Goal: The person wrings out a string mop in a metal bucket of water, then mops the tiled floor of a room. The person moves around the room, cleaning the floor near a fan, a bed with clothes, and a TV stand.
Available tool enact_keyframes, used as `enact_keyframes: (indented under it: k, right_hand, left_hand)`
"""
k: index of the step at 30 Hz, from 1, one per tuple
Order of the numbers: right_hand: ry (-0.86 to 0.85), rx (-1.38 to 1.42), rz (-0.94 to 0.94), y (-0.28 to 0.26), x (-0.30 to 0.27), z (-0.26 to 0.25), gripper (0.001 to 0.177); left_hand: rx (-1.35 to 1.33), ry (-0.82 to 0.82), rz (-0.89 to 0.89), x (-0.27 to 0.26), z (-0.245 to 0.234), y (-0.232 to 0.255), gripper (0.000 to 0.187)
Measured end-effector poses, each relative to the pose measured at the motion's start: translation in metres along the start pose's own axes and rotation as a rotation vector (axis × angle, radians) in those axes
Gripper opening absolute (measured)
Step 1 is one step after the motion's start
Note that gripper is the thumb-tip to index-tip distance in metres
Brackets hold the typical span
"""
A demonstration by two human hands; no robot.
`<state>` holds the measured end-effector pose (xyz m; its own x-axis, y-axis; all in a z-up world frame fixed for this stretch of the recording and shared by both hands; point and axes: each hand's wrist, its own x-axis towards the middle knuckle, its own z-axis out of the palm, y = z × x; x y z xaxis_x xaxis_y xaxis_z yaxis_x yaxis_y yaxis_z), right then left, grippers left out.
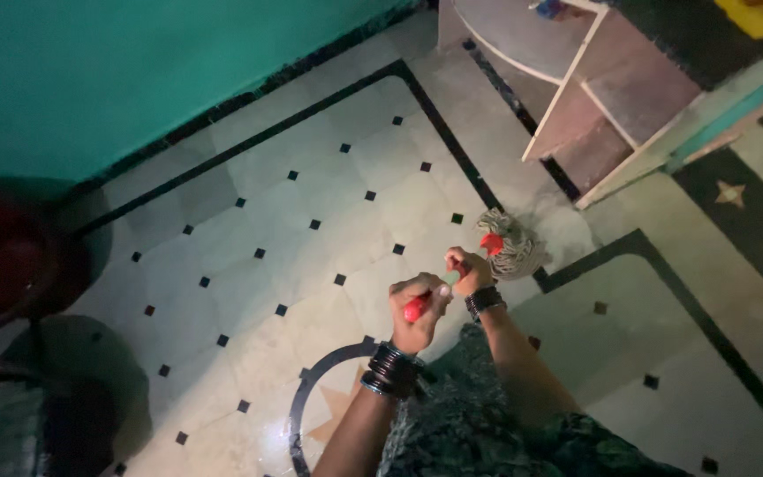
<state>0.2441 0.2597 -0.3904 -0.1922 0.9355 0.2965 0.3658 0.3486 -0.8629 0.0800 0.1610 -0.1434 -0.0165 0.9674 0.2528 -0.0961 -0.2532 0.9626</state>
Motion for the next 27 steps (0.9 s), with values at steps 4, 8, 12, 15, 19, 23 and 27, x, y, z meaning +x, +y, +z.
enact_keyframes:
  k: [4,8,12,15,19,23,27]
  right_hand:
    - [0.015,-0.065,-0.019,0.036,0.038,-0.036,0.036]
    - [0.027,-0.119,0.066,0.086,0.06,-0.069,0.021]
    - [0.143,0.869,0.607,0.139,0.099,-0.107,0.007]
    - [0.339,1.031,0.784,0.168,0.122,-0.143,0.015]
    - [0.192,0.058,0.274,0.193,0.146,-0.19,0.037]
    - [0.228,-0.362,0.076,0.195,0.17,-0.224,0.048]
    - [0.267,-0.392,0.178,0.206,0.173,-0.24,0.048]
  left_hand:
    - [-0.044,-0.027,0.022,0.04,0.034,-0.022,0.014]
    - [0.012,-0.128,0.084,0.07,0.064,-0.051,0.009]
    - [0.107,-0.183,0.045,0.096,0.107,-0.087,0.004]
    - [0.113,-0.224,0.07,0.124,0.143,-0.118,0.008]
    - [0.071,-0.322,0.066,0.17,0.183,-0.163,0.004]
    - [0.044,-0.266,0.135,0.225,0.219,-0.206,0.005]
    - [0.084,-0.283,0.16,0.252,0.243,-0.236,0.002]
